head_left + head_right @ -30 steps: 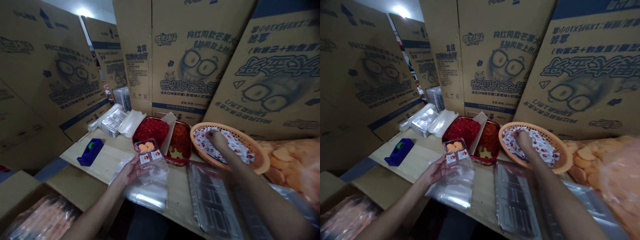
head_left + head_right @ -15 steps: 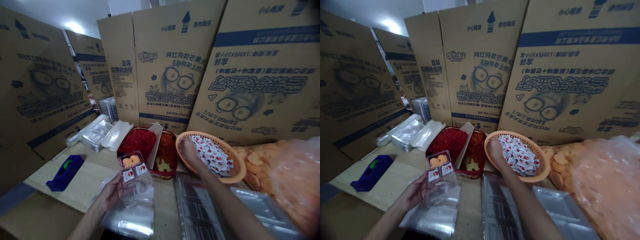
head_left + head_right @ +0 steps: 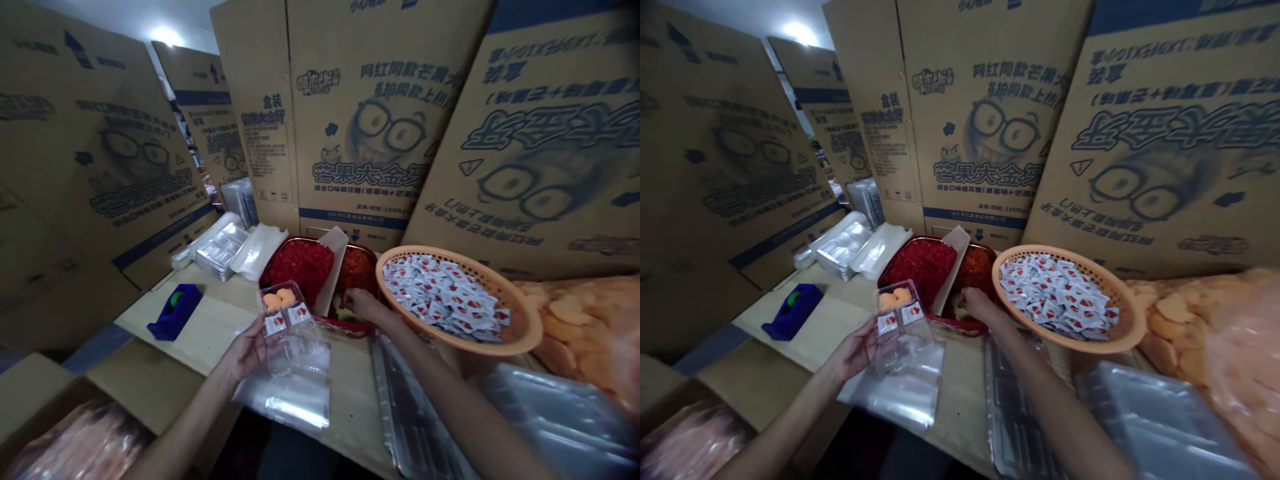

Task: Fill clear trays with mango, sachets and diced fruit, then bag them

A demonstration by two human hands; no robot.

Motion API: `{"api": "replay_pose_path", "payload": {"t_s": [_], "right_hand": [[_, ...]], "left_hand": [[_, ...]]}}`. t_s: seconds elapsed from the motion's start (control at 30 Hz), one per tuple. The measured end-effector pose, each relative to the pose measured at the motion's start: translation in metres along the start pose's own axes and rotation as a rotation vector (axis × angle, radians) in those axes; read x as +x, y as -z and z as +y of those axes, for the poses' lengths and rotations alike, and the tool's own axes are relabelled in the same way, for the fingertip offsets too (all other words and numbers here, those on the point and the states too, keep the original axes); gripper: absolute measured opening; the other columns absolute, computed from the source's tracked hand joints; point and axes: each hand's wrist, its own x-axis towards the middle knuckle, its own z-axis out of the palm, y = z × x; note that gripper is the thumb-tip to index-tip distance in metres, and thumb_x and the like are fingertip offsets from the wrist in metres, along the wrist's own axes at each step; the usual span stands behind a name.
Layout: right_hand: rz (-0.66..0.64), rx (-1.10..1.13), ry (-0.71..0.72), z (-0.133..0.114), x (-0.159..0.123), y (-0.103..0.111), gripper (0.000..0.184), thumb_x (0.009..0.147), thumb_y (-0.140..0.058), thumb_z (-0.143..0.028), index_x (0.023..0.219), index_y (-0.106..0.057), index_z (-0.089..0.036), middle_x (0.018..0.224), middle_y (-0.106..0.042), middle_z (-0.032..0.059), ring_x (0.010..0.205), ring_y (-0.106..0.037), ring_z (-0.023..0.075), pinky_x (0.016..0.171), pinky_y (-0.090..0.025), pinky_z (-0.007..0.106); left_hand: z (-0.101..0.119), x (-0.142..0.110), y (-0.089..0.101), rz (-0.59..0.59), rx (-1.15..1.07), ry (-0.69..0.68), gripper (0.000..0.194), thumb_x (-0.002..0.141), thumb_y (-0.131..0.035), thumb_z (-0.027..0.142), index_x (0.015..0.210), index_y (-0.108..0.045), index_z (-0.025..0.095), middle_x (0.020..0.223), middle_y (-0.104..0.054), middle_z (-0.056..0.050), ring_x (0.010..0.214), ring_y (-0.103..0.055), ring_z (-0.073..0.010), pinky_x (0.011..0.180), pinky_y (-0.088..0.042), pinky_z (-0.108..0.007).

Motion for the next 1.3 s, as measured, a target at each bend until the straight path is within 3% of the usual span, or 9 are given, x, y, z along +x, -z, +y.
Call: {"api": "replay_pose_path", "payload": {"t_s": [0.27, 0.5, 0.67, 0.77, 0.87, 0.97, 1.1, 1.2, 1.3], "right_hand": [[-0.065, -0.099, 0.011, -0.002, 0.017, -0.020, 0.026, 0.076, -0.044, -0.004, 0.084, -0.067, -0.011, 0.091, -0.068, 0.0125, 0.085, -0.063, 0.0178, 0.067, -0.041, 0.022], [0.047, -0.090, 0.018, -0.011, -0.003, 0.000, 0.018, 0.081, -0.046, -0.014, 0.090, -0.061, -0.012, 0.096, -0.065, 0.0128, 0.085, -0.060, 0.0181, 0.070, -0.040, 0.025], [-0.061, 0.316, 0.341, -0.054, -0.045, 0.005, 0.009, 0.076, -0.054, -0.026, 0.080, -0.058, -0.019, 0.077, -0.063, 0.0008, 0.071, -0.056, 0.0141, 0.064, -0.041, 0.024], [-0.142, 0.363, 0.393, -0.073, -0.058, -0.002, 0.014, 0.072, -0.059, -0.028, 0.083, -0.057, -0.018, 0.073, -0.060, -0.0015, 0.066, -0.052, 0.0131, 0.058, -0.039, 0.022], [-0.033, 0.299, 0.303, -0.067, -0.051, 0.000, 0.014, 0.080, -0.053, -0.028, 0.088, -0.058, -0.017, 0.080, -0.061, 0.0010, 0.070, -0.054, 0.0132, 0.062, -0.040, 0.023], [0.103, 0.003, 0.046, -0.043, -0.030, 0.009, 0.019, 0.086, -0.043, -0.019, 0.091, -0.060, -0.014, 0.095, -0.061, 0.0094, 0.084, -0.057, 0.0170, 0.072, -0.042, 0.027], [0.024, -0.339, -0.258, -0.016, -0.001, 0.008, 0.033, 0.079, -0.054, -0.015, 0.111, -0.056, -0.005, 0.114, -0.052, 0.0234, 0.108, -0.051, 0.0321, 0.080, -0.042, 0.036], [0.021, -0.333, -0.277, -0.011, 0.012, 0.000, 0.040, 0.080, -0.053, -0.015, 0.117, -0.053, -0.002, 0.119, -0.047, 0.0289, 0.113, -0.047, 0.0358, 0.080, -0.044, 0.039], [-0.006, -0.288, -0.227, -0.010, 0.017, -0.005, 0.033, 0.083, -0.045, -0.011, 0.113, -0.058, -0.003, 0.116, -0.051, 0.0295, 0.100, -0.058, 0.0300, 0.075, -0.046, 0.035]], "left_hand": [[0.000, 0.003, 0.002, -0.016, -0.019, -0.011, 0.043, 0.087, -0.049, 0.030, 0.128, -0.042, 0.018, 0.108, -0.065, -0.014, 0.099, -0.063, -0.0276, 0.083, -0.051, -0.043], [0.001, 0.005, 0.007, -0.050, -0.068, -0.008, 0.039, 0.089, -0.047, 0.030, 0.124, -0.047, 0.015, 0.106, -0.066, -0.016, 0.095, -0.065, -0.0248, 0.088, -0.047, -0.043], [0.001, 0.007, 0.009, -0.068, -0.062, -0.006, 0.042, 0.088, -0.048, 0.032, 0.127, -0.046, 0.017, 0.104, -0.067, -0.014, 0.094, -0.065, -0.0253, 0.086, -0.048, -0.044], [0.001, 0.008, 0.009, -0.063, -0.057, 0.000, 0.043, 0.088, -0.047, 0.034, 0.127, -0.046, 0.016, 0.104, -0.067, -0.015, 0.094, -0.065, -0.0259, 0.086, -0.048, -0.044], [0.002, 0.007, 0.010, -0.061, -0.053, 0.004, 0.042, 0.088, -0.047, 0.033, 0.125, -0.048, 0.014, 0.104, -0.067, -0.016, 0.095, -0.065, -0.0266, 0.088, -0.047, -0.046], [0.003, 0.006, 0.011, -0.079, -0.036, 0.007, 0.042, 0.088, -0.047, 0.033, 0.125, -0.048, 0.012, 0.107, -0.065, -0.018, 0.098, -0.063, -0.0278, 0.089, -0.046, -0.047], [0.004, 0.005, 0.012, -0.085, -0.045, -0.012, 0.040, 0.088, -0.047, 0.031, 0.125, -0.047, 0.014, 0.103, -0.067, -0.016, 0.095, -0.065, -0.0263, 0.088, -0.048, -0.046], [0.003, 0.006, 0.012, -0.085, -0.050, -0.016, 0.039, 0.088, -0.047, 0.030, 0.124, -0.047, 0.015, 0.100, -0.068, -0.014, 0.093, -0.065, -0.0252, 0.086, -0.049, -0.044], [0.003, 0.007, 0.011, -0.095, -0.048, -0.016, 0.040, 0.089, -0.047, 0.030, 0.125, -0.047, 0.014, 0.100, -0.068, -0.015, 0.092, -0.066, -0.0248, 0.085, -0.049, -0.042]]}}
